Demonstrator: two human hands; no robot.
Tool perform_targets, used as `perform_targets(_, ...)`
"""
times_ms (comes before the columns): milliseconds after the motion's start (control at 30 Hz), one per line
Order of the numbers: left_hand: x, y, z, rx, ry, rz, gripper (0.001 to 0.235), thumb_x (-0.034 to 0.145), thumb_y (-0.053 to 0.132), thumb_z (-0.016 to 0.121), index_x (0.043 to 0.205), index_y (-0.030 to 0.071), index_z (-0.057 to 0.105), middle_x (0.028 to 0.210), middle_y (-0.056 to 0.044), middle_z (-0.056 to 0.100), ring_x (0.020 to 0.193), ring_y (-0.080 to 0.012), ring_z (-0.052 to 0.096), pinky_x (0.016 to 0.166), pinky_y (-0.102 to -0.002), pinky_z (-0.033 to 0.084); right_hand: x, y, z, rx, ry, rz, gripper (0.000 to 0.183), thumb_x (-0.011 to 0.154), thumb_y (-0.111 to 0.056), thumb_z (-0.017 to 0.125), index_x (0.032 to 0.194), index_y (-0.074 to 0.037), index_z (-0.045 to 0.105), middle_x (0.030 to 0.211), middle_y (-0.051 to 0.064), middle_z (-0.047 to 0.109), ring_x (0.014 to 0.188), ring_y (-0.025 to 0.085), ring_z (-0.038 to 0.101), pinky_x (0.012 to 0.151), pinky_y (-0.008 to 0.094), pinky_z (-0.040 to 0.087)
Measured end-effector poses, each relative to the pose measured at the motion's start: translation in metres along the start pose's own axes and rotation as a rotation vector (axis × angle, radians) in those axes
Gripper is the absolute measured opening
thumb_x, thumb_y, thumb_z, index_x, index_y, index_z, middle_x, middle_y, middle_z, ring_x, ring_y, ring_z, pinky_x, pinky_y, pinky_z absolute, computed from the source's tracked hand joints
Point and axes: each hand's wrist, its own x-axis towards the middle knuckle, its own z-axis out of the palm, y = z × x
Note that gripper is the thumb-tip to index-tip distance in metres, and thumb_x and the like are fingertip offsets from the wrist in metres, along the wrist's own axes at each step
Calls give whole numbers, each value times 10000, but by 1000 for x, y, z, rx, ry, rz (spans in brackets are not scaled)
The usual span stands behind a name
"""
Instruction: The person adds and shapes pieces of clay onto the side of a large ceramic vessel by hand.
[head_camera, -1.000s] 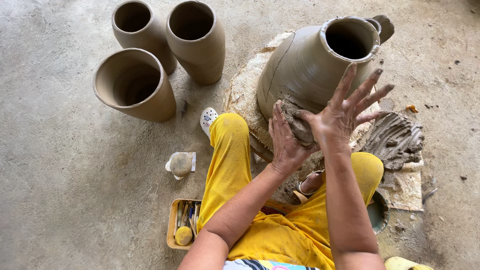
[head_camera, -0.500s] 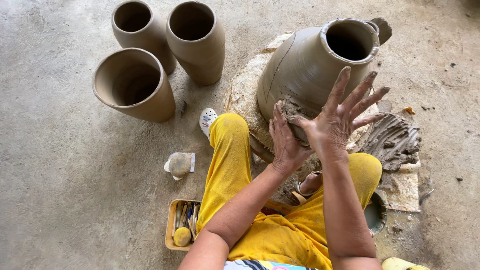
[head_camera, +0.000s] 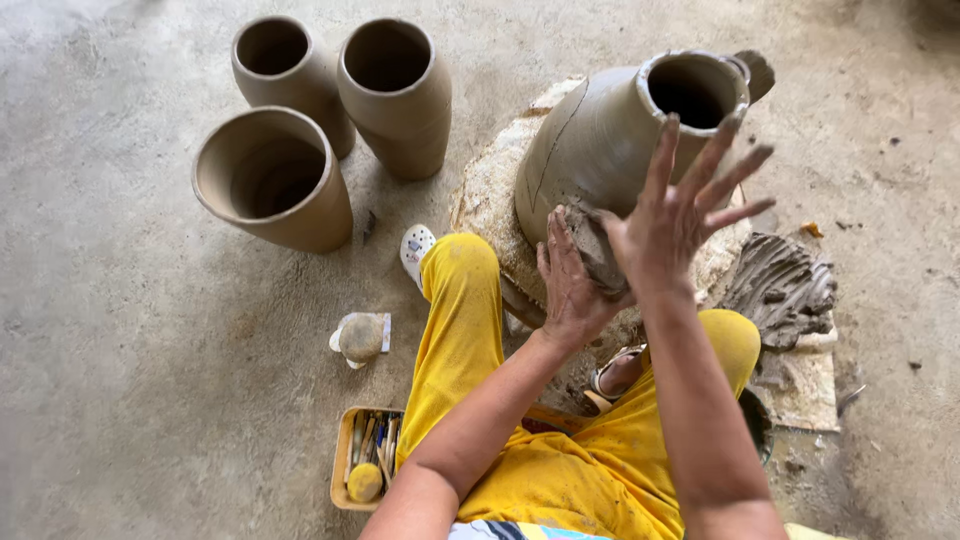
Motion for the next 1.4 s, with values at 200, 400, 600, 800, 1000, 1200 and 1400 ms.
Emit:
perform_targets(200,2,-17,-50,-300,-243,16,1165,957,629,572,1693,225,-235,1797,-111,-142,1734,-342,-35,1372,-633,-98,-96,15,-31,1089,92,536,1077,949,-104,785,1671,-309,12,1763,55,-118,1647,319,-82,1287,699,187)
perform_targets(400,31,-27,-74,-439,-246,-110,953,1078,506,548,1728,335,-127,1736,-67,395,1633,-282,388,1402,-568,201,-118,-2,-49,2311,-220,1510,691,908,-140,670,1500,-16,334,1502,260,408,1388,450,415,1120,683,376)
perform_targets(600,78,-24,-92,-255,-249,-285,1455,609,417,915,1662,357,-87,1520,-125,500,1374,-262,518,1236,-486,455,-101,1,-60,2310,-84,1612,500,954,-66,519,1410,87,379,1467,297,494,1440,455,444,1221,679,302)
perform_targets(800,121,-34,-86,-189,-314,-382,1608,412,426,972,1609,377,-100,1597,-149,351,1464,-293,349,1230,-497,283,-107,8,-56,2475,-106,1489,546,942,-43,549,1420,134,355,1531,329,408,1461,487,387,1219,668,269)
perform_targets(1000,146,-35,-71,137,-349,-357,1694,363,517,976,1628,353,-139,1564,-117,420,1440,-310,416,1202,-469,374,-107,7,-58,2517,-68,1548,582,921,-58,567,1427,137,356,1535,334,390,1459,507,357,1205,684,252)
perform_targets(1200,132,15,-70,264,-418,-294,1639,430,594,906,1655,367,-158,1627,-158,268,1438,-346,308,1178,-553,409,-107,6,-58,2623,-89,1460,594,918,-40,585,1435,124,341,1556,341,354,1485,496,326,1220,693,225)
perform_targets(1400,131,25,-70,528,-321,-207,1588,498,675,974,1514,386,-212,1664,-193,-237,1518,-433,-223,1142,-832,31,-108,6,-60,2612,-92,1484,605,912,-47,580,1440,109,329,1569,316,329,1498,509,279,1213,696,209)
